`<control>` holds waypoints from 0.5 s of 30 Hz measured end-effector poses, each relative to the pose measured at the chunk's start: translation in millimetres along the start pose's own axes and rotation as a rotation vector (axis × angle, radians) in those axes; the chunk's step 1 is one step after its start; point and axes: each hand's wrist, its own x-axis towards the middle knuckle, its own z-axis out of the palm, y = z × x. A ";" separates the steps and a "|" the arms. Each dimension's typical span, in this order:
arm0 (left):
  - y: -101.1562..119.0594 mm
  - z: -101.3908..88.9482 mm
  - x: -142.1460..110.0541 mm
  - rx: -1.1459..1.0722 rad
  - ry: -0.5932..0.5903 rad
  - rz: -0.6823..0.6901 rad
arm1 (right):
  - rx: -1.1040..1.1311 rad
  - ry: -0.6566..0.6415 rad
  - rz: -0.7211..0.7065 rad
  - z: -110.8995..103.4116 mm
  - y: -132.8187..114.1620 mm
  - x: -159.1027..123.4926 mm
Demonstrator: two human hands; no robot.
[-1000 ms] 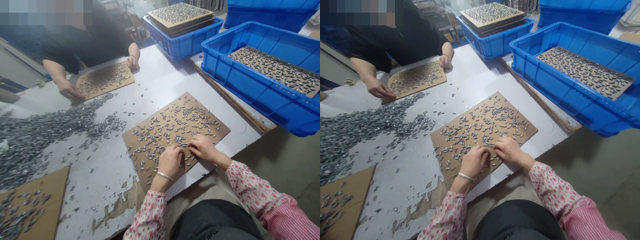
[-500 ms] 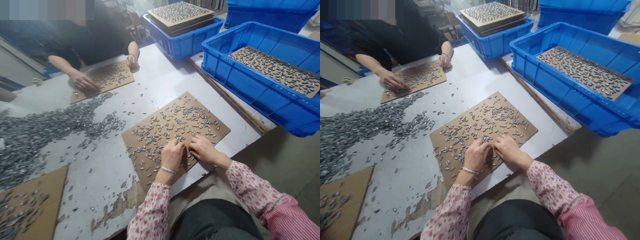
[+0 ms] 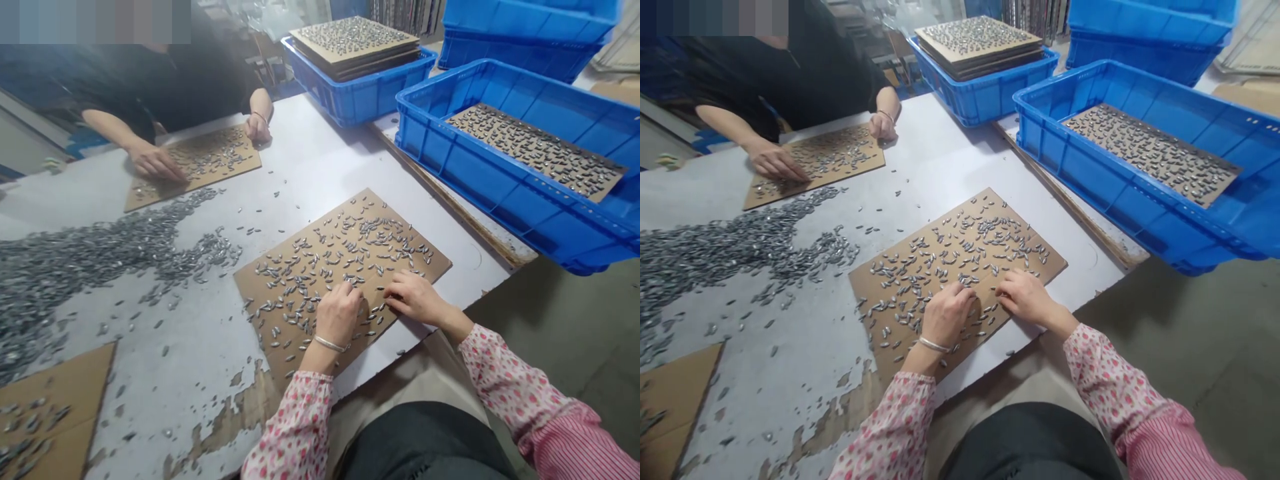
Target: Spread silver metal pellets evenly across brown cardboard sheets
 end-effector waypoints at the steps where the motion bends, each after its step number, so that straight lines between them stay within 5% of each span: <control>1: -0.2 -1.0 -0.5 -0.001 -0.010 0.005 | -0.007 -0.012 -0.018 1.5 -1.1 -0.9; 15: 3.2 -2.2 -0.6 -0.131 -0.058 -0.066 | -0.031 -0.044 -0.083 4.7 -2.1 -2.4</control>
